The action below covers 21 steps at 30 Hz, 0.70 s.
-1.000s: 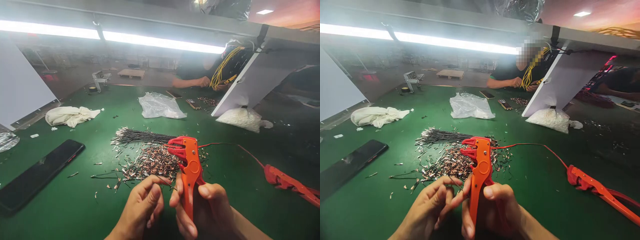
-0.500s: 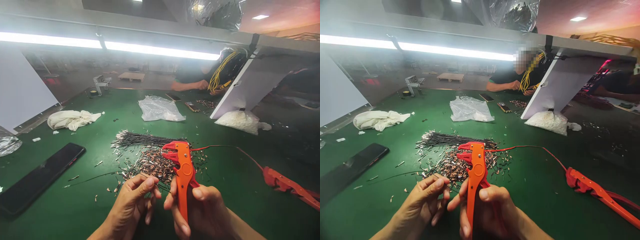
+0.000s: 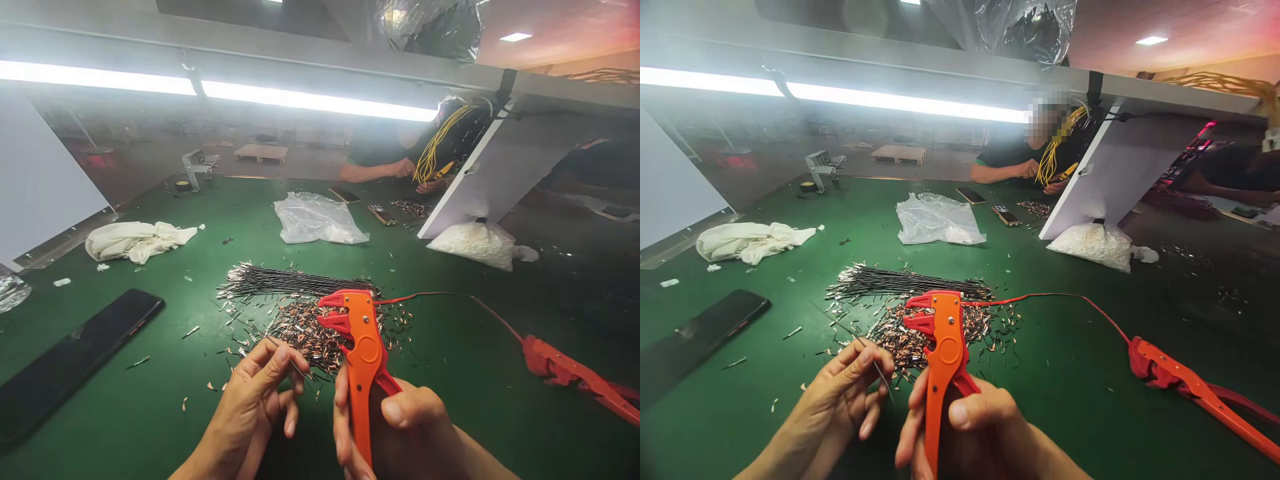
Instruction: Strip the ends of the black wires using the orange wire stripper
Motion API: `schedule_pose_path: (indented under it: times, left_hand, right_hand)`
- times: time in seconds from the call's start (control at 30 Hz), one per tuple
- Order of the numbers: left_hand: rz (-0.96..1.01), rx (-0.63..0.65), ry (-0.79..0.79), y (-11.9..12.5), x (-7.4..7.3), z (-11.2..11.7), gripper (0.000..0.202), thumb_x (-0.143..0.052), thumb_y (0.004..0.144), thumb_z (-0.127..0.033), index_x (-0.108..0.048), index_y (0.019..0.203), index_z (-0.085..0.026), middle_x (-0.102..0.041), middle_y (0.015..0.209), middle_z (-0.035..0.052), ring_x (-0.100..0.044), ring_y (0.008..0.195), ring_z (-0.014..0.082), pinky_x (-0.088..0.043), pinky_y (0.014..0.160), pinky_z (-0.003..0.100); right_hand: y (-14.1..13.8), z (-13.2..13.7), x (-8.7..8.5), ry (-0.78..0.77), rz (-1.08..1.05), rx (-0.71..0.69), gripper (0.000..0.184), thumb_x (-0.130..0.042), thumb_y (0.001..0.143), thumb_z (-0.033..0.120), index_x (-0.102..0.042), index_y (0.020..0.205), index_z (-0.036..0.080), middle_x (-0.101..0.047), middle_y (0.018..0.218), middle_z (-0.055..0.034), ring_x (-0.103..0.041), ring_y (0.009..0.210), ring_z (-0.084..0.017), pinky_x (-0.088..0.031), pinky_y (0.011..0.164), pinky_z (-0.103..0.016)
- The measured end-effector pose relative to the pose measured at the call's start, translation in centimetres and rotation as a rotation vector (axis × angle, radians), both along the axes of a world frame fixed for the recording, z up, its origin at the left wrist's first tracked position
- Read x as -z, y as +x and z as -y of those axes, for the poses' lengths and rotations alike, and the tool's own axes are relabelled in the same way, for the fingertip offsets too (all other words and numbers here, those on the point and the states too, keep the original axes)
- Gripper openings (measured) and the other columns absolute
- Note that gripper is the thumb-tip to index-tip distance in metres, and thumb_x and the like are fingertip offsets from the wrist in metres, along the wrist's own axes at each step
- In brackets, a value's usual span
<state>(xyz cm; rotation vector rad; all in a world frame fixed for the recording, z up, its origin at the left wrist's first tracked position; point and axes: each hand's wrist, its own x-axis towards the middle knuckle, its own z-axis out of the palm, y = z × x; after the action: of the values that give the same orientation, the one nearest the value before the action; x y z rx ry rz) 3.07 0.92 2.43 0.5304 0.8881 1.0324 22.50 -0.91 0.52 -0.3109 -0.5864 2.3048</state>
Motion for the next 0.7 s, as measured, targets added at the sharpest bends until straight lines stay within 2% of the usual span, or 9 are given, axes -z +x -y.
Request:
schedule_pose_path:
  times: [0.2,0.33,0.47,0.53,0.6,0.7]
  left_hand:
    - [-0.013,0.022,0.046,-0.6,-0.5,-0.3,0.022,-0.076,0.078,-0.033,-0.063,0.075,-0.017,-0.068,0.088,0.0047,-0.055,0.067,0.0135,-0.049,0.044,0.020]
    - [0.132,0.074,0.087,-0.8,0.1,-0.4,0.021,-0.082,0.073,-0.033,-0.066,0.070,-0.019,-0.072,0.097,0.0046,-0.061,0.079,0.0154,-0.053,0.070,0.026]
    - [0.249,0.192,0.136,-1.0,0.9,0.0,0.019,-0.085,0.068,-0.033,-0.071,0.066,-0.020,-0.069,0.121,0.0053,-0.064,0.098,0.0204,-0.045,0.093,0.033]
    - [0.284,0.229,0.151,-0.8,1.1,0.3,0.016,-0.085,0.070,-0.032,-0.073,0.066,-0.021,-0.065,0.129,0.0051,-0.062,0.107,0.0226,-0.042,0.097,0.034]
    - [0.335,0.276,0.178,-0.5,1.2,0.5,0.013,-0.083,0.072,-0.030,-0.075,0.067,-0.022,-0.063,0.132,0.0042,-0.061,0.112,0.0239,-0.042,0.098,0.035]
    - [0.421,0.339,0.218,0.0,1.2,0.9,0.009,-0.081,0.074,-0.028,-0.076,0.069,-0.022,-0.064,0.130,0.0047,-0.063,0.112,0.0252,-0.041,0.100,0.038]
  right_hand:
    - [0.2,0.2,-0.3,0.020,0.007,0.004,0.041,-0.061,0.071,0.031,-0.062,0.106,0.009,-0.069,0.075,-0.0085,-0.062,0.059,-0.015,-0.047,0.062,-0.030]
    - [0.3,0.4,-0.6,0.051,0.045,0.016,0.042,-0.059,0.077,0.037,-0.060,0.109,0.010,-0.061,0.074,-0.0051,-0.058,0.059,-0.015,-0.045,0.064,-0.032]
    - [0.1,0.6,-1.4,0.115,0.329,0.117,0.045,-0.062,0.082,0.044,-0.051,0.116,0.015,-0.056,0.086,-0.0040,-0.054,0.072,-0.015,-0.043,0.071,-0.032]
    - [-0.1,0.6,-2.2,0.224,0.499,0.135,0.049,-0.064,0.082,0.045,-0.046,0.119,0.019,-0.051,0.087,-0.0009,-0.050,0.076,-0.015,-0.041,0.074,-0.032]
    - [-0.4,0.5,-3.2,0.412,0.672,0.132,0.051,-0.059,0.085,0.048,-0.039,0.124,0.022,-0.048,0.088,0.0000,-0.050,0.079,-0.017,-0.042,0.076,-0.034]
    - [-1.3,0.5,-4.7,0.665,1.001,0.204,0.051,-0.051,0.090,0.040,-0.026,0.133,0.025,-0.055,0.104,-0.0056,-0.057,0.096,-0.022,-0.043,0.089,-0.044]
